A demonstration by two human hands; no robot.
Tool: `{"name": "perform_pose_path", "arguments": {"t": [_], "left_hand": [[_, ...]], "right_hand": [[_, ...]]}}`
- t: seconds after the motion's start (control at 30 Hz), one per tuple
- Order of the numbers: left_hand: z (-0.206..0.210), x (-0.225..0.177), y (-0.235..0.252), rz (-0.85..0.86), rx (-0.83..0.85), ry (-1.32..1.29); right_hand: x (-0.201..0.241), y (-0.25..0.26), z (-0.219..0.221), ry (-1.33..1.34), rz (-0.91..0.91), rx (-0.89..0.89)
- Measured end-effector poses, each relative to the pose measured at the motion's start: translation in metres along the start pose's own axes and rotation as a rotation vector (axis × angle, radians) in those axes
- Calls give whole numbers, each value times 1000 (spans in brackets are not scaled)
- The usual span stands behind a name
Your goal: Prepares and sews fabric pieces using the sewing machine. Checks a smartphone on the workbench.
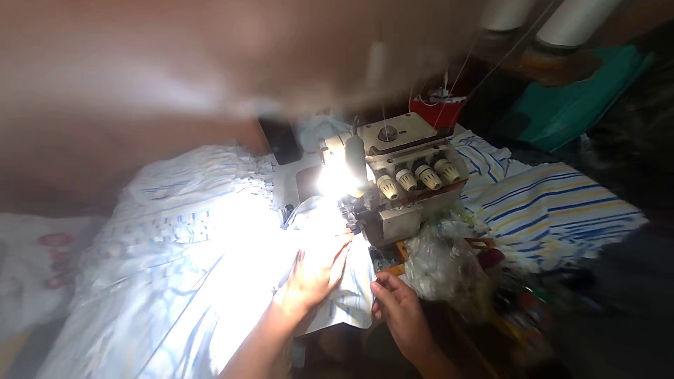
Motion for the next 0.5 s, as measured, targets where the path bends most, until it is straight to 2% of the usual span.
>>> {"name": "perform_pose_path", "arguments": {"t": [0.1,0.17,0.2,0.27,0.3,0.5], "left_hand": [[1,9,2,-132,38,-74],[0,12,7,-233,135,-145],[-1,12,10,-229,156,-161],[0,18,13,-73,8,-114],[1,22,14,-49,-17,-119],[-5,30,22,-132,-6,-246]], "right_hand": [[2,3,0,-21,-19,-3],[4,5,0,-20,-28,3],[4,6,1,-20,-33,4],[7,9,2,-33,-53,6],[8,10,2,-40,-68,6],[19,16,10,-71,-122,11]]}}
Point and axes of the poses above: each hand's wrist, its own y-axis towards the middle knuckle, its own z-axis out of the palm, x = y × z, the point moved 8 cm from there along y, towards the middle knuckle, and after that the axes turned 9 degrees about x, right-handed, at the moved point
